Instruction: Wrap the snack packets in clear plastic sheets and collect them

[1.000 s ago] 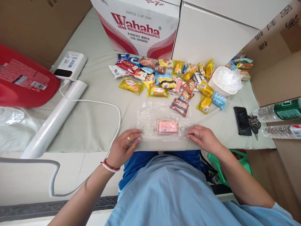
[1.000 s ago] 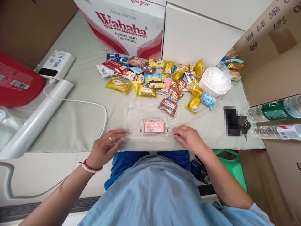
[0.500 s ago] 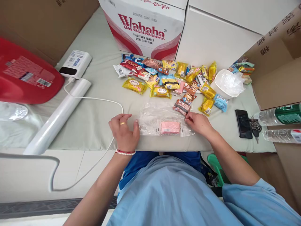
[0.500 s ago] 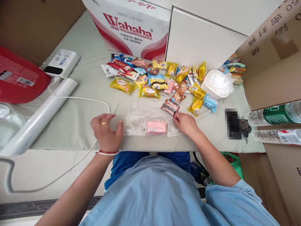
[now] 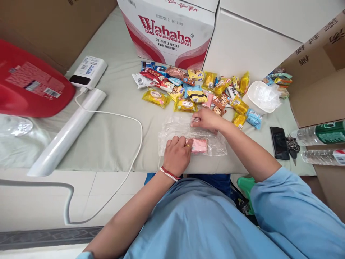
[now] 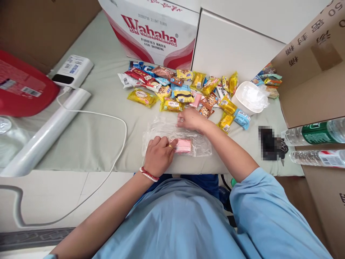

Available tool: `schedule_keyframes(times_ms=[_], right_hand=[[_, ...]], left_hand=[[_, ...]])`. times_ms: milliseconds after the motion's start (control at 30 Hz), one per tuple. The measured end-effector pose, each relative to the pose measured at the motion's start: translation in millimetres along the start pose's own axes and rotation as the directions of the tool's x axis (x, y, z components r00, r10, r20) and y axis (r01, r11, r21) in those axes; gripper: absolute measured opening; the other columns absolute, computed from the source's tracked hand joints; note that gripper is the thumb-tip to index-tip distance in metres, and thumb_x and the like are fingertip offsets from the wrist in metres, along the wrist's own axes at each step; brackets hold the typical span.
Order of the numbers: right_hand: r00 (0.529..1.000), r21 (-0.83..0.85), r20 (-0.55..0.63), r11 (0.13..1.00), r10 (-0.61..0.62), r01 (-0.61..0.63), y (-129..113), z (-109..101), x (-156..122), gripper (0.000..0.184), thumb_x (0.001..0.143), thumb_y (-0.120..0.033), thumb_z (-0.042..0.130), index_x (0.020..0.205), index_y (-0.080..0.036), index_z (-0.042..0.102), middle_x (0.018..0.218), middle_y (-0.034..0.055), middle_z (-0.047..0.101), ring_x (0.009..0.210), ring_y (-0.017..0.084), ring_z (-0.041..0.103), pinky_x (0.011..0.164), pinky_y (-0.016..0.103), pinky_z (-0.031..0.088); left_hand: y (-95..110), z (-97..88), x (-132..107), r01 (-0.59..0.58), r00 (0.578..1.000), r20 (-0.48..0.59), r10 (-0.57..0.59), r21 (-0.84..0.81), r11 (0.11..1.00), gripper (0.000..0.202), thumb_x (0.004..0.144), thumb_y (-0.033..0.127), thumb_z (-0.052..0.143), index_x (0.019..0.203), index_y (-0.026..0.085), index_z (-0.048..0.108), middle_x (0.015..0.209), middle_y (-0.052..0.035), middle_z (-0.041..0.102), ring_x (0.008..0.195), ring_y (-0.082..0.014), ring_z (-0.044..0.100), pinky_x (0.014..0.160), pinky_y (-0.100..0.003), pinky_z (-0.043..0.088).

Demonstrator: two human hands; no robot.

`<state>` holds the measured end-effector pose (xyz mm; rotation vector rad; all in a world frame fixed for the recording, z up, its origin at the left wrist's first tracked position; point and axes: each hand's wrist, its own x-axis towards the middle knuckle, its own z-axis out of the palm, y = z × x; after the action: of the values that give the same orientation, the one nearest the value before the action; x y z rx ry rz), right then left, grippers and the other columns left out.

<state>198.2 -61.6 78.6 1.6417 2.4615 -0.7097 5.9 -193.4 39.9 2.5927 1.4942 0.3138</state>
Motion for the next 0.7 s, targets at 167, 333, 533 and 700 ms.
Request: schedule_keyframes(times_ms=[167,333,533,700], right_hand=[[0.969,0.082,-0.092,0.968,-0.23,0.238,-11.2,-5.8,-32.5,0.016,0.096,-0.024,0.064,0.1,-0.017,0.078,0.09,0.0043,0.074,0.084,0.018,0.063,0.075,0.026,0.04],[0.948,-0.192,-0.088,0.939,-0.307,0.286,-32.4,36.7,-100.3,0.038,0.104,-0.023,0.052,0.138,-0.024,0.07,0.095,0.0087,0.07,0.085,0.021,0.058,0.068,0.029,0.036],[0.948,-0.24,-0.02,0.922,-0.319,0.305,-33.7,87.9,-130.9,0.068,0.099,-0.008,0.051,0.161,-0.036,0.046,0.12,0.0085,0.065,0.104,0.023,0.057,0.074,0.029,0.042],[0.958,-0.227,-0.004,0.934,-0.285,0.277,-38.5,83.1,-127.7,0.068,0.098,-0.007,0.053,0.159,-0.038,0.049,0.118,0.0089,0.064,0.099,0.023,0.057,0.073,0.029,0.043]], left_hand=[[0.3,0.2,-3.1,0.013,1.0,0.025,-0.012,-0.044,0.999,0.032,0.105,0.028,0.049,0.129,0.023,0.07,0.092,-0.0111,0.066,0.094,-0.0299,0.056,0.075,-0.043,0.04],[-7.3,12.6,-9.7,-0.015,0.999,-0.048,0.01,-0.114,0.993,0.026,0.104,0.025,0.05,0.098,0.02,0.075,0.082,-0.0095,0.066,0.088,-0.0269,0.059,0.073,-0.041,0.044],[-35.6,14.4,-47.9,-0.168,0.958,-0.285,0.034,-0.459,0.873,0.024,0.1,0.014,0.049,0.104,0.02,0.072,0.088,-0.0054,0.073,0.082,-0.0188,0.064,0.076,-0.032,0.052],[-50.1,-5.8,-44.1,0.219,0.775,-0.382,-0.504,-0.586,0.78,0.028,0.104,0.03,0.047,0.113,0.019,0.072,0.095,-0.0065,0.068,0.091,-0.0207,0.064,0.088,-0.038,0.053]])
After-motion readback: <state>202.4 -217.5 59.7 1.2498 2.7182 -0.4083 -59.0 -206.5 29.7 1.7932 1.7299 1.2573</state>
